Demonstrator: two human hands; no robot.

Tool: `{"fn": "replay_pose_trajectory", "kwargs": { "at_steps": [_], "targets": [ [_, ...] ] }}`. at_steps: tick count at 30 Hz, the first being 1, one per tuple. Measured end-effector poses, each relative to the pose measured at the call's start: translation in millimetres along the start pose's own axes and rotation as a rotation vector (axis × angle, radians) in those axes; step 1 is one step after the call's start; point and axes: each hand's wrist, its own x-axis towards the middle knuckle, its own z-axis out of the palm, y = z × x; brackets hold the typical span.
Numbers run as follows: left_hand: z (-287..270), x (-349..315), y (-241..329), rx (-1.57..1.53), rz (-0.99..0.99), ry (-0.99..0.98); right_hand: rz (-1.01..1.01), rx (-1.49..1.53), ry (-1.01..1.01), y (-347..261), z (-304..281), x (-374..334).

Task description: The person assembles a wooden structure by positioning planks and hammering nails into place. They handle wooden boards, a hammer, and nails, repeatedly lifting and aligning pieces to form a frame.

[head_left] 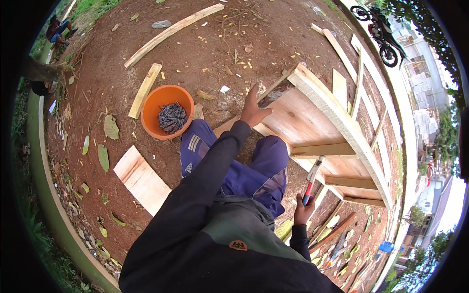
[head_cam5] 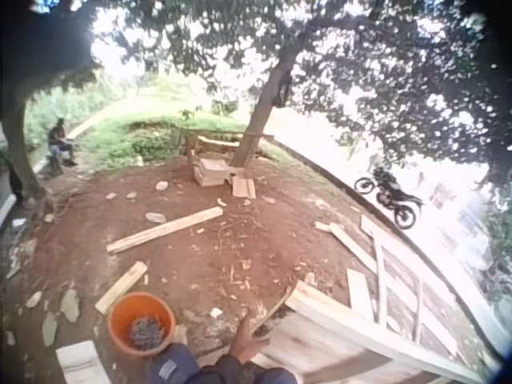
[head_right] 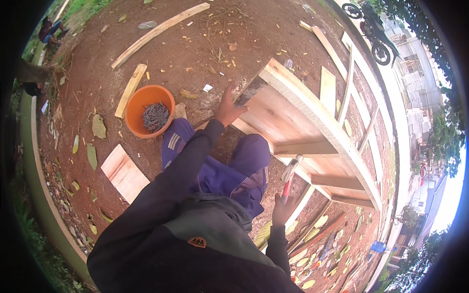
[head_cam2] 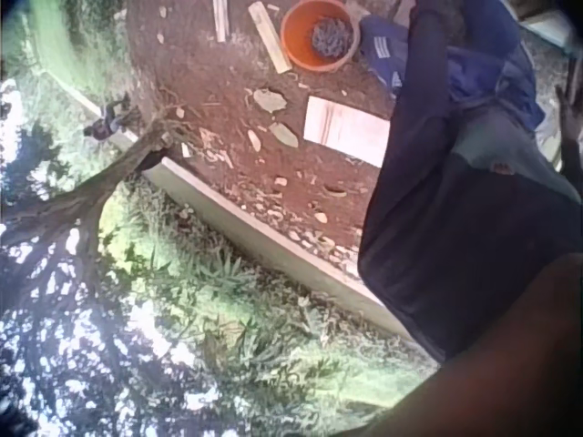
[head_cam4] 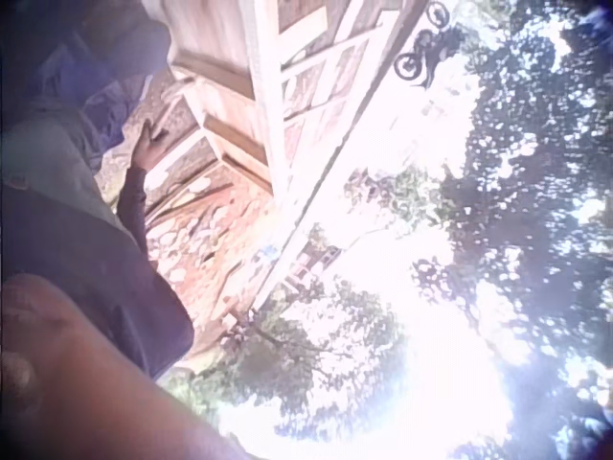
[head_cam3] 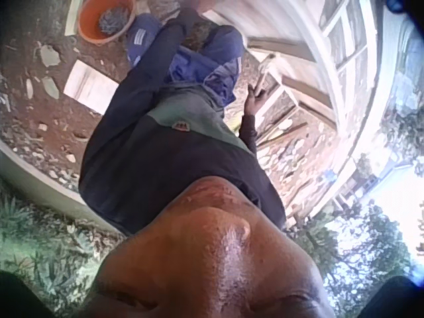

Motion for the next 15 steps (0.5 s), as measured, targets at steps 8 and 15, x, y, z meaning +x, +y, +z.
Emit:
{"fn": "replay_pose_trajectory", "kwargs": {
  "at_steps": [8,15],
  "targets": [
    [-14.4,-49.1,-45.2,0.134,-0.178,-0.058,0.599,-0.552,-0.289,112.7,12.3,-120.3],
    [-52.1,-11.7,-35.0,-0.061,-0.260,-0.032,0.479,-0.597,-0.263,177.4,6.9,-137.5]
  ]
}}
